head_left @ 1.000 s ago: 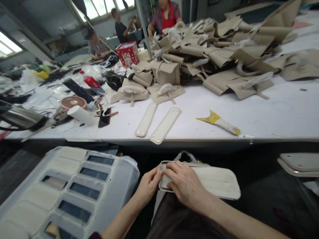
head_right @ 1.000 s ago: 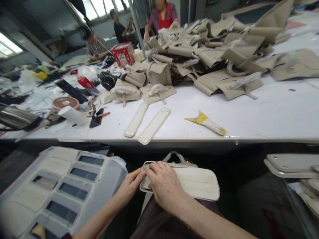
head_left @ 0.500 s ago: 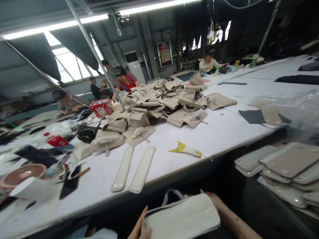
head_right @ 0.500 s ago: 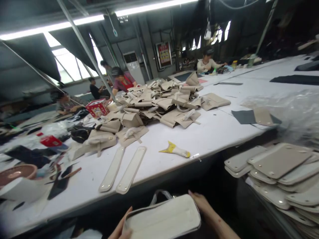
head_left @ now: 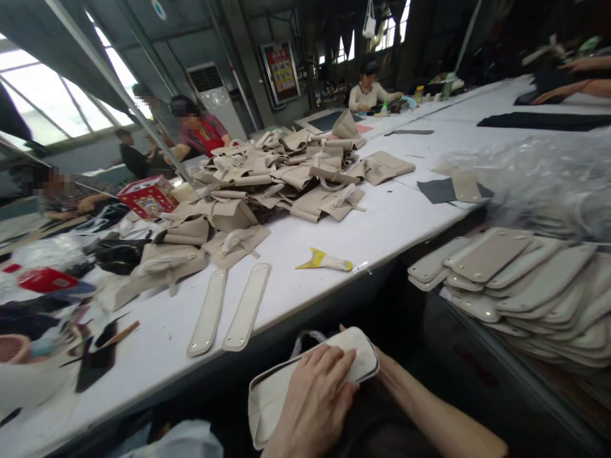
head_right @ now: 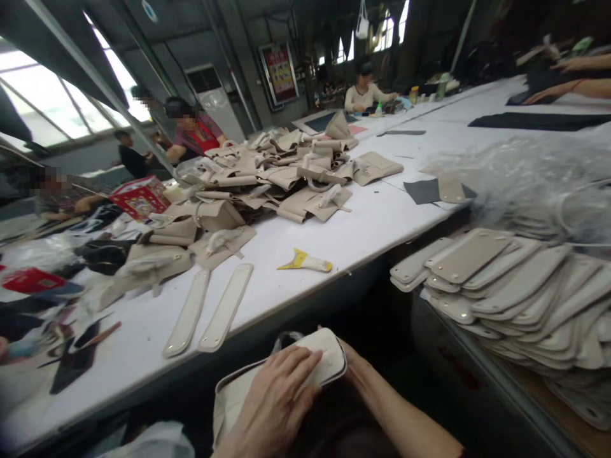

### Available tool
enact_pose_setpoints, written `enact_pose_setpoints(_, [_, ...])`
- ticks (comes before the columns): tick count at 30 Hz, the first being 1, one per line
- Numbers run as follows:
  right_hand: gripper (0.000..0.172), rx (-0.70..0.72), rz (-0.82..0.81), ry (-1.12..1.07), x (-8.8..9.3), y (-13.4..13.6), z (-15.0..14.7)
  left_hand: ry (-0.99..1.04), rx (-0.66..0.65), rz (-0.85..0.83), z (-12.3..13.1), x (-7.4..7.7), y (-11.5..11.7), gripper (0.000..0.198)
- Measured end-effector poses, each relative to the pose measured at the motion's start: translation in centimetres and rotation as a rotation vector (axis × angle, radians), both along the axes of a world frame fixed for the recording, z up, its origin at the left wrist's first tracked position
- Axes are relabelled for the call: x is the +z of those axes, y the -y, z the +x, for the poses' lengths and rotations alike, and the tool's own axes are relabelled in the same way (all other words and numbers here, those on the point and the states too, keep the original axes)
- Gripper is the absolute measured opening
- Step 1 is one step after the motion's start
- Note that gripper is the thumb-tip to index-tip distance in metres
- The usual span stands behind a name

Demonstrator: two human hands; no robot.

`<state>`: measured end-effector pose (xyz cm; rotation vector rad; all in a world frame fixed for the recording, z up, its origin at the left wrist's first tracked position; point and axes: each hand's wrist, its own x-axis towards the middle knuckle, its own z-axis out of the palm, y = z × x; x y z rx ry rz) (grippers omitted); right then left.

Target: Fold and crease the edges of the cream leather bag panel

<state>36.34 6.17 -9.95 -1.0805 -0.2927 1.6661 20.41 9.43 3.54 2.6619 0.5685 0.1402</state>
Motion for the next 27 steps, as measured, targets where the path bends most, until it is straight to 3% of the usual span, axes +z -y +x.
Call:
enact_pose_setpoints(6, [0.051,0.037,-0.059,-0.41,-0.8,-0.4,1.4,-0.069,0.041,-0.029,1.0,-1.1,0.4,0.048])
enact_pose_setpoints(12, [0.052,0.01,-0.117,-0.582,-0.5,-0.4,2.0,-0.122,0.034,-0.029,2.0,-1.0,0.3,0.045])
enact_pose_setpoints(20, [0.052,-0.064,-0.123,-0.54,-0.6,0.1,1.8,-0.185,0.008,-0.015,3.7,-0.4,0.2,0.019])
enact_pose_setpoints(27, [0.057,-0.186,-0.127,-0.292,0.9,2.0,0.8,-0.217,-0.015,0.018,3.9,-0.1,-0.1,0.021])
